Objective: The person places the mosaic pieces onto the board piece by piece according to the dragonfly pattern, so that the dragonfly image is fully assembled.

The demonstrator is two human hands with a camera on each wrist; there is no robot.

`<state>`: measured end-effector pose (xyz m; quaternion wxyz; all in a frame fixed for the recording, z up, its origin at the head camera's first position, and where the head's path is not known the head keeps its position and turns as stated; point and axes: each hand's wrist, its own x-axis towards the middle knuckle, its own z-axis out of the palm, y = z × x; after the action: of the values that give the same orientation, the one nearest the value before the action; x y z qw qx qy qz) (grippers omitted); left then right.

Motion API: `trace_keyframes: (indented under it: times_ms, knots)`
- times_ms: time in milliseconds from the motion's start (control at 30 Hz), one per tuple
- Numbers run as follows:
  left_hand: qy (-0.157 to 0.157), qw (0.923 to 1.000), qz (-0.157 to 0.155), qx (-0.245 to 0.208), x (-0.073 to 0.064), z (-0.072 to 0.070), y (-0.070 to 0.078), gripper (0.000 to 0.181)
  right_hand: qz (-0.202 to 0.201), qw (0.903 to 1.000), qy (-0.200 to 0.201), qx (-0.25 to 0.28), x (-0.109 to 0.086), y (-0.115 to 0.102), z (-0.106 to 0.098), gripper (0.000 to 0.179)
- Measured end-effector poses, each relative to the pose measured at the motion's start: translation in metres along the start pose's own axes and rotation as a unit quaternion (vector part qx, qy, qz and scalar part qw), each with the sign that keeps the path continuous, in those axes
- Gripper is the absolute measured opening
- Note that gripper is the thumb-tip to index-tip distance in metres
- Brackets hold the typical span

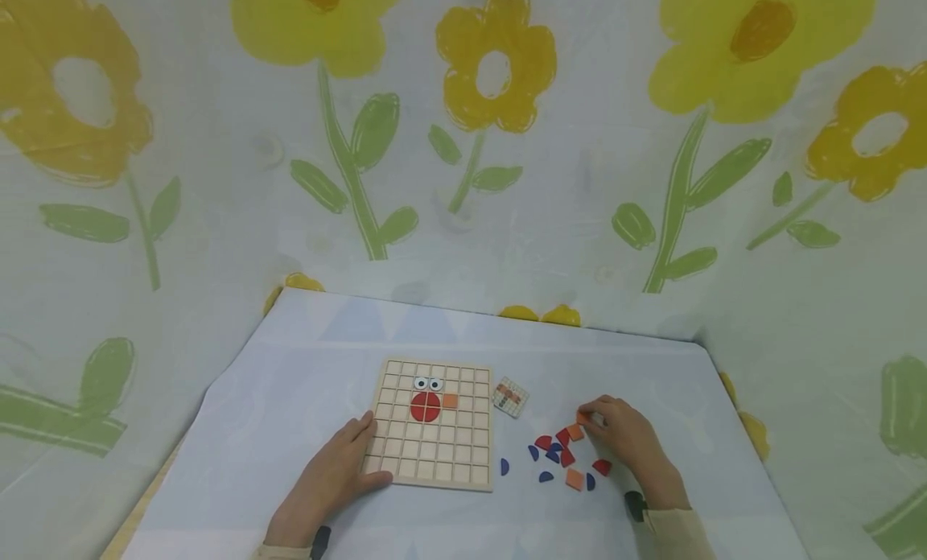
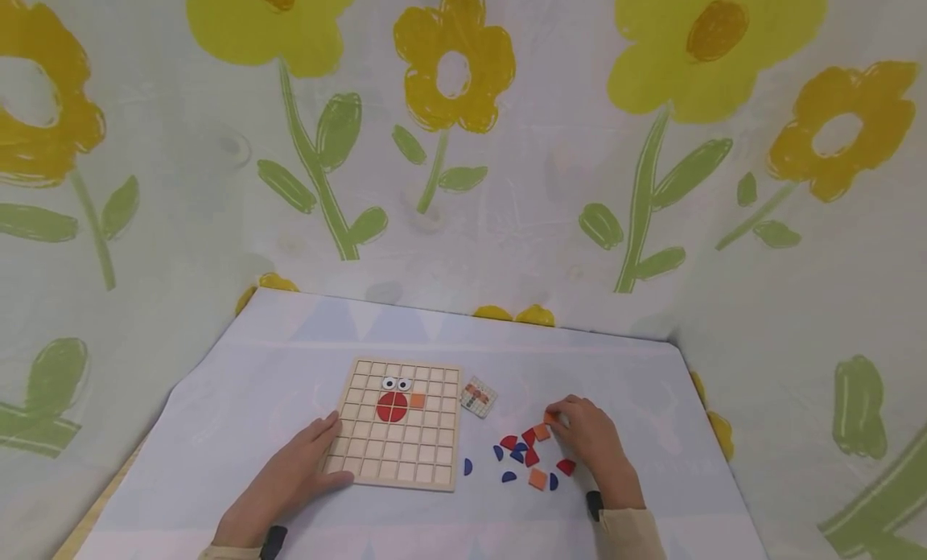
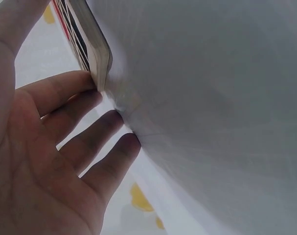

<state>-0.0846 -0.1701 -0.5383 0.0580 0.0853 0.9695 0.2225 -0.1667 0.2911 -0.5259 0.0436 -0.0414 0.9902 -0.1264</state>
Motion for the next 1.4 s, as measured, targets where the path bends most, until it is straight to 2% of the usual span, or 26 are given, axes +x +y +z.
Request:
trace_keyframes:
  times_ms: [233,467,633,833,967,1200,1400]
  knots:
    - [0.0,1.0,-0.002,-0.002,0.0,0.001,-0.001,0.098,0.011,0.9999,0.005,0.006,0.0,-0.001,0.003,0.026]
    - [-0.004,1.0,-0.004,-0.004,0.0,0.002,-0.001,0.097,0.001,0.9997,0.026,0.004,0.0,0.0,0.004,0.03]
    - [-0.002,1.0,-0.007,-0.002,-0.001,0.0,-0.001,0.098,-0.027,0.998,0.056,0.01,0.001,-0.006,0.0,0.03]
    - [-0.005,1.0,-0.007,0.0,-0.001,0.001,0.0,0.098,-0.071,0.9932,0.09,0.02,0.0,-0.024,-0.007,0.032]
    - [-0.003,1.0,-0.002,-0.001,-0.001,0.0,0.0,0.097,-0.11,0.9857,0.123,0.033,0.002,-0.037,-0.006,0.034]
    - [0.002,1.0,-0.002,0.005,-0.001,-0.001,0.001,0.098,-0.204,0.9602,0.184,0.048,0.005,-0.054,0.003,0.04]
    - [0.001,1.0,-0.002,0.002,-0.001,-0.001,0.001,0.097,-0.249,0.9458,0.198,0.065,0.006,-0.068,0.007,0.041]
